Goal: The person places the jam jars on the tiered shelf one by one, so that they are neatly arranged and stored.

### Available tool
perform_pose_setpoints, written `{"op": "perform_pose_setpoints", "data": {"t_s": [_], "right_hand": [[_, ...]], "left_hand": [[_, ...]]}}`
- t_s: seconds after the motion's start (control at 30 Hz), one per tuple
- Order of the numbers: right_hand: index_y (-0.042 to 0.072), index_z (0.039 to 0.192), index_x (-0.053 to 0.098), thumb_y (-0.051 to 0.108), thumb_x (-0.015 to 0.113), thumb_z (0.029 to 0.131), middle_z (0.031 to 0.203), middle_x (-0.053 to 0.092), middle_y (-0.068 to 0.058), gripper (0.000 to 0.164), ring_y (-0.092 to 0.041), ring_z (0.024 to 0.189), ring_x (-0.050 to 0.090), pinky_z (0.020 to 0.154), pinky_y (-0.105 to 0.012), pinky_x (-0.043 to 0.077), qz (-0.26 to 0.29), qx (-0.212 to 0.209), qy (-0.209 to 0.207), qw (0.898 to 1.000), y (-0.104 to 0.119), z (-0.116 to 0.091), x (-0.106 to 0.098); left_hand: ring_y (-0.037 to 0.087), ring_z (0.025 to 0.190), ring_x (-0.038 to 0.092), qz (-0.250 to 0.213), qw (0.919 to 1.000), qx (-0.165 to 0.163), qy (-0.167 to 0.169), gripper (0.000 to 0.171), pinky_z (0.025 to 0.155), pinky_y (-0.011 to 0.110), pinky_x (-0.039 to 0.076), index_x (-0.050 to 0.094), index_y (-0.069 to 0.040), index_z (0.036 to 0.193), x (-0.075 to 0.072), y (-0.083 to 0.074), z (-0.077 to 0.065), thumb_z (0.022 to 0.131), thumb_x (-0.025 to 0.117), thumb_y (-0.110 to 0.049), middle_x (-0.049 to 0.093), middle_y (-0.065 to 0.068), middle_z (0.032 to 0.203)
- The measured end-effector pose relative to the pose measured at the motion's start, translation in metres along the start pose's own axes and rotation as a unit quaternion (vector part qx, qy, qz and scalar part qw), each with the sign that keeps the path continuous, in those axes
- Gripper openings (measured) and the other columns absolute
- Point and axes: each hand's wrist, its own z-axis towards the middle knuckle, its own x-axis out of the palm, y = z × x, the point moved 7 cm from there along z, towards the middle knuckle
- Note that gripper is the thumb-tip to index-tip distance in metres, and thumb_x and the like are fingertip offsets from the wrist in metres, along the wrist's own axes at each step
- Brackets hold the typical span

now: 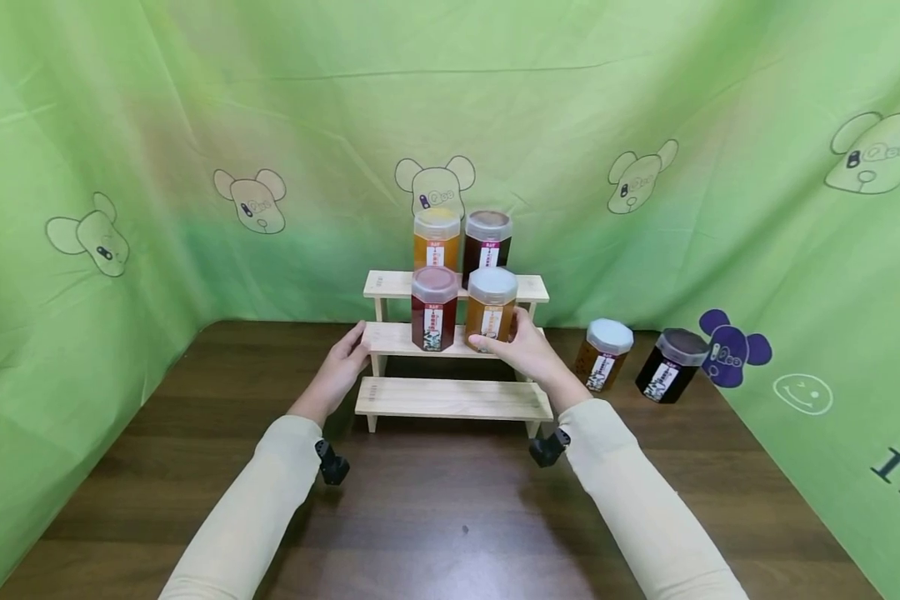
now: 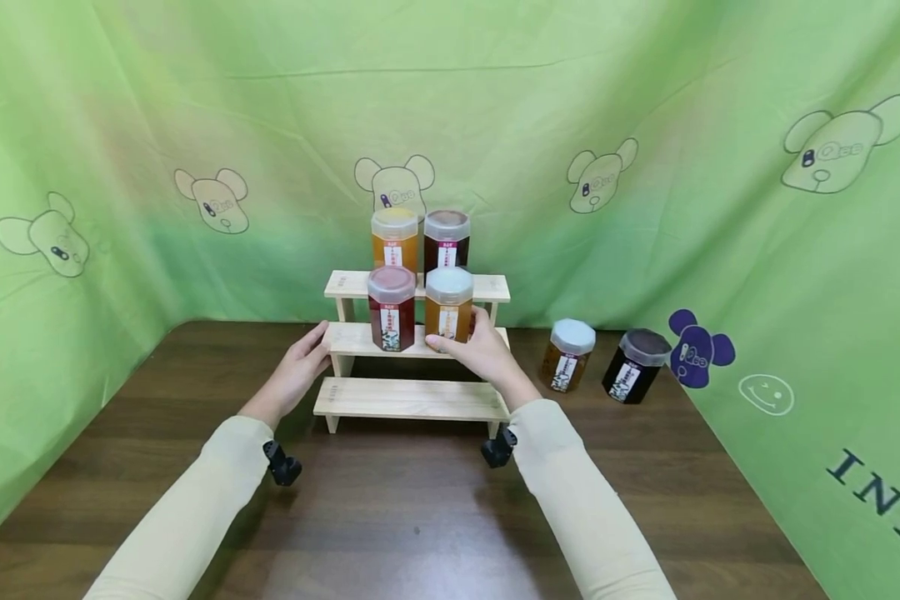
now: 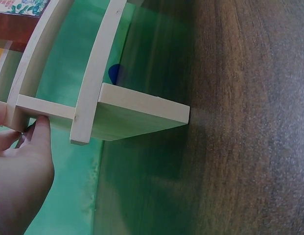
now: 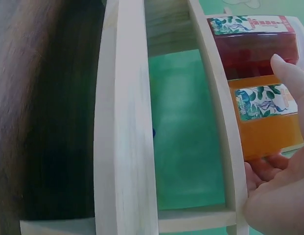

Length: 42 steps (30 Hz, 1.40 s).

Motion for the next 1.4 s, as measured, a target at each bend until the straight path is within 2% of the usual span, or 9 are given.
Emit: {"op": "perform_pose_setpoints", "data": {"t_s": [0.37, 0.67, 0.9, 1.13, 1.4], "right_hand": [[0.003, 0.159, 0.012, 0.038, 0.076, 0.090, 0.153, 0.035, -0.025, 0.100, -0.039, 0.140, 0.035, 0.116, -0.054, 0.031, -0.022, -0.031, 0.022, 0.999, -0.003, -0.015, -0.019], [0.005, 0.160, 0.009, 0.034, 0.074, 0.092, 0.154, 0.034, -0.026, 0.098, -0.042, 0.140, 0.035, 0.116, -0.054, 0.031, -0.042, -0.027, 0.013, 0.999, -0.009, -0.029, -0.043], [0.002, 0.159, 0.009, 0.034, 0.073, 0.094, 0.152, 0.035, -0.028, 0.097, -0.044, 0.140, 0.034, 0.115, -0.056, 0.031, -0.063, -0.026, -0.002, 0.998, -0.010, -0.037, -0.066], [0.004, 0.160, 0.013, 0.041, 0.072, 0.093, 0.150, 0.040, -0.027, 0.096, -0.044, 0.138, 0.038, 0.113, -0.059, 0.033, -0.078, -0.021, -0.045, 0.996, -0.014, -0.045, -0.100], [0.000, 0.159, 0.014, 0.044, 0.069, 0.094, 0.151, 0.038, -0.029, 0.095, -0.046, 0.138, 0.036, 0.112, -0.061, 0.034, -0.097, -0.016, -0.066, 0.993, -0.017, -0.051, -0.128]], "left_hand": [[0.027, 0.149, 0.021, -0.001, 1.0000, -0.001, -0.001, 0.055, 0.119, 0.039, 0.027, 0.010, -0.005, 0.161, 0.001, 0.000, 0.000, 0.111, 0.032, -0.011, 0.009, 0.014, 0.166], [0.026, 0.149, 0.021, 0.007, 1.0000, 0.000, 0.004, 0.055, 0.119, 0.039, 0.028, 0.009, -0.007, 0.161, 0.002, 0.001, -0.002, 0.111, 0.032, -0.013, 0.009, 0.014, 0.166], [0.026, 0.149, 0.022, 0.008, 1.0000, -0.002, -0.002, 0.055, 0.119, 0.039, 0.027, 0.010, -0.007, 0.161, 0.002, 0.000, -0.002, 0.111, 0.033, -0.013, 0.010, 0.014, 0.166], [0.027, 0.149, 0.021, 0.006, 1.0000, 0.000, 0.002, 0.055, 0.119, 0.039, 0.027, 0.009, -0.006, 0.161, 0.002, -0.001, -0.001, 0.111, 0.032, -0.012, 0.009, 0.015, 0.166], [0.027, 0.149, 0.021, -0.003, 1.0000, 0.001, -0.004, 0.055, 0.119, 0.039, 0.028, 0.011, -0.004, 0.161, 0.000, 0.000, 0.000, 0.111, 0.032, -0.011, 0.009, 0.015, 0.166]]}}
